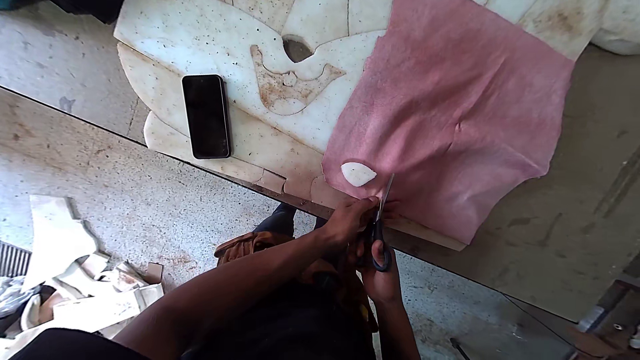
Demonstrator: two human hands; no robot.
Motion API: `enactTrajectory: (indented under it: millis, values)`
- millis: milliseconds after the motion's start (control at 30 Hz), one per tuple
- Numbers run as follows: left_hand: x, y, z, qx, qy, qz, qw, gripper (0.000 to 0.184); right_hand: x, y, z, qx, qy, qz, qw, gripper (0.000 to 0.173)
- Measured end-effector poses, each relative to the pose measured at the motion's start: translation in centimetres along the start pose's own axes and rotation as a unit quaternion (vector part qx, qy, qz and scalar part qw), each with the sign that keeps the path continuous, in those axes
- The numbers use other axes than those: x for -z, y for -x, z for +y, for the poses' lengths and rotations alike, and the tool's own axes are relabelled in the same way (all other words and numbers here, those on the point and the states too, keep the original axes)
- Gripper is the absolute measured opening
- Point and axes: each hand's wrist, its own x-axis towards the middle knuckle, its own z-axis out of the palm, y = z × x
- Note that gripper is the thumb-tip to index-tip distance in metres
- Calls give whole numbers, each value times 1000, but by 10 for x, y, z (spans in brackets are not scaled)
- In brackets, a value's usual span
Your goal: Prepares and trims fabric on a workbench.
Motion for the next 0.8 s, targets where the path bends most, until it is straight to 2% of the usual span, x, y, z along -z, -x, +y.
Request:
enactTrajectory:
  millis: [67,133,267,467,667,800]
  values:
    - [3,1,-7,-13,-90,60,994,51,1,-3,-4,-7,8,-6,1000,61]
    - [4,1,-10,-28,-114,66,991,52,-2,-3,-7,-13,24,9,1000,60]
    - [5,2,-8,-27,-84,43,995,51,-2,-2,-10,-10,20,7,1000,54]
    - [3,5,-7,-18,-111,39,993,56,7,-10,-20,-27,9,-35,999,67]
    - [4,4,-10,-33,-110,38,993,55,7,-12,-31,-32,39,-18,999,55]
    - [1,3,-10,-38,-104,39,993,53,24,-19,-46,-52,63,-56,995,63]
